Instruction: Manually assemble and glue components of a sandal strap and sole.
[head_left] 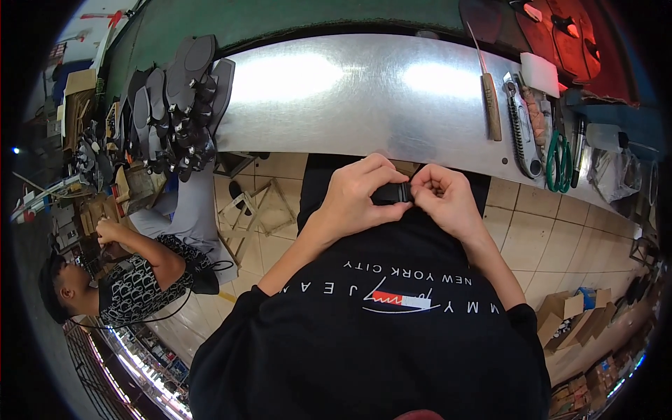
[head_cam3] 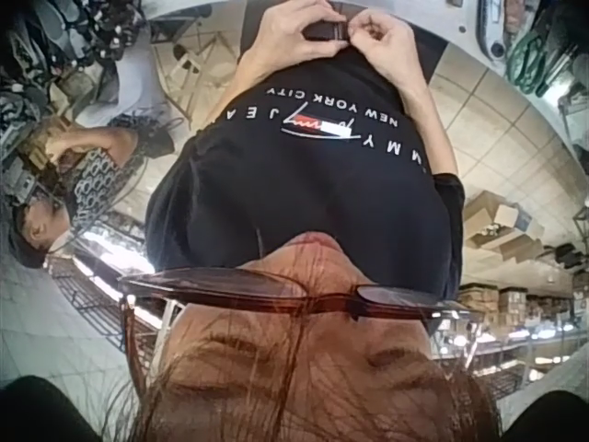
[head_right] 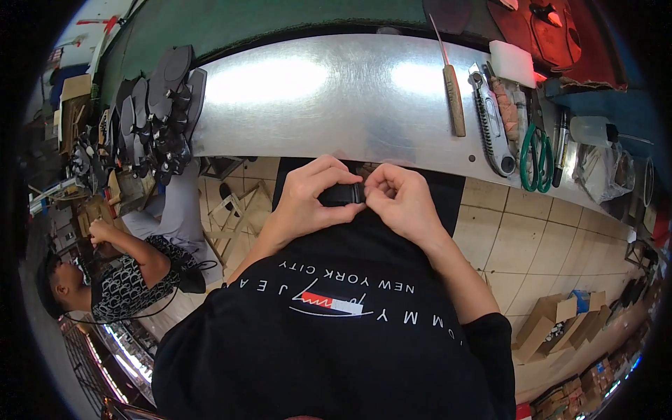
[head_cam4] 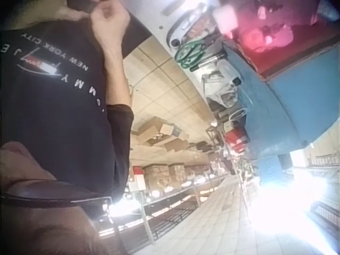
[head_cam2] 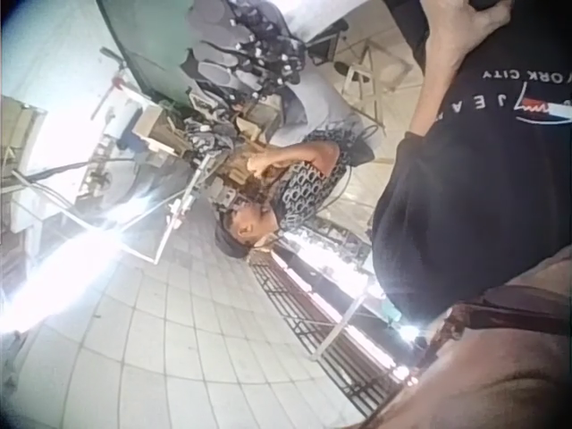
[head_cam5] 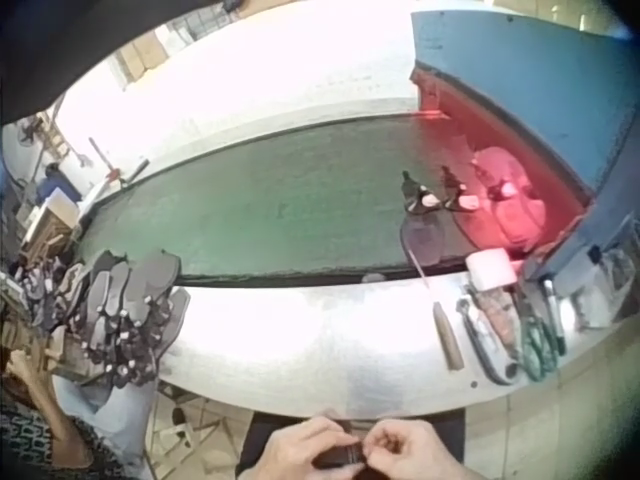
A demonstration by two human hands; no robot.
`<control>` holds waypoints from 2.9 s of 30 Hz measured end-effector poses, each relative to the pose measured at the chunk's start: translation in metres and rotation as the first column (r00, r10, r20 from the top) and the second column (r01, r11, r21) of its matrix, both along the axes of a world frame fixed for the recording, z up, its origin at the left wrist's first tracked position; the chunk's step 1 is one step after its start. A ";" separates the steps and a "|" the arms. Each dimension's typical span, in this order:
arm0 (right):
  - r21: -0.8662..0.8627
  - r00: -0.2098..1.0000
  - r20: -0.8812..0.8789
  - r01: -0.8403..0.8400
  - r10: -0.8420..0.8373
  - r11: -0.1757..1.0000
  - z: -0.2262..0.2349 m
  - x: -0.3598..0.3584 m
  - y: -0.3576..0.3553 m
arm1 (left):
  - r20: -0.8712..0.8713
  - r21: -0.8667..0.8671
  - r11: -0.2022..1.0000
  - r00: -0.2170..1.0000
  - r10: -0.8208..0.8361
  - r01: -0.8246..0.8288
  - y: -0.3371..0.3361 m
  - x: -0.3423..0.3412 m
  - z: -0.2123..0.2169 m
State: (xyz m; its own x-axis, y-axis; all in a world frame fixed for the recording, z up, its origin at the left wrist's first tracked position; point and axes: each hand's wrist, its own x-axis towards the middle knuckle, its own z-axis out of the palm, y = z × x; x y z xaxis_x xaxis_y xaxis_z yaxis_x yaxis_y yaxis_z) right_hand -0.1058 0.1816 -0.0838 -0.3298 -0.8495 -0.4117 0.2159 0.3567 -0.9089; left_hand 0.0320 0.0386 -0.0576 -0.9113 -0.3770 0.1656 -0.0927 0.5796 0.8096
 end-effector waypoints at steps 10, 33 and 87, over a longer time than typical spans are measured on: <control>0.036 0.941 0.274 0.196 -0.198 0.980 0.013 0.010 0.007 | 0.022 0.085 0.996 1.000 -0.020 0.018 -0.003 0.001 -0.002; -0.152 0.944 0.263 -0.161 0.197 0.975 -0.003 -0.015 0.013 | -0.033 0.333 0.941 0.998 -0.058 0.065 -0.010 0.002 0.000; -0.085 0.797 0.595 0.192 -0.105 0.978 0.002 0.020 -0.023 | 0.147 0.782 0.585 0.975 0.165 -0.217 -0.019 0.006 -0.010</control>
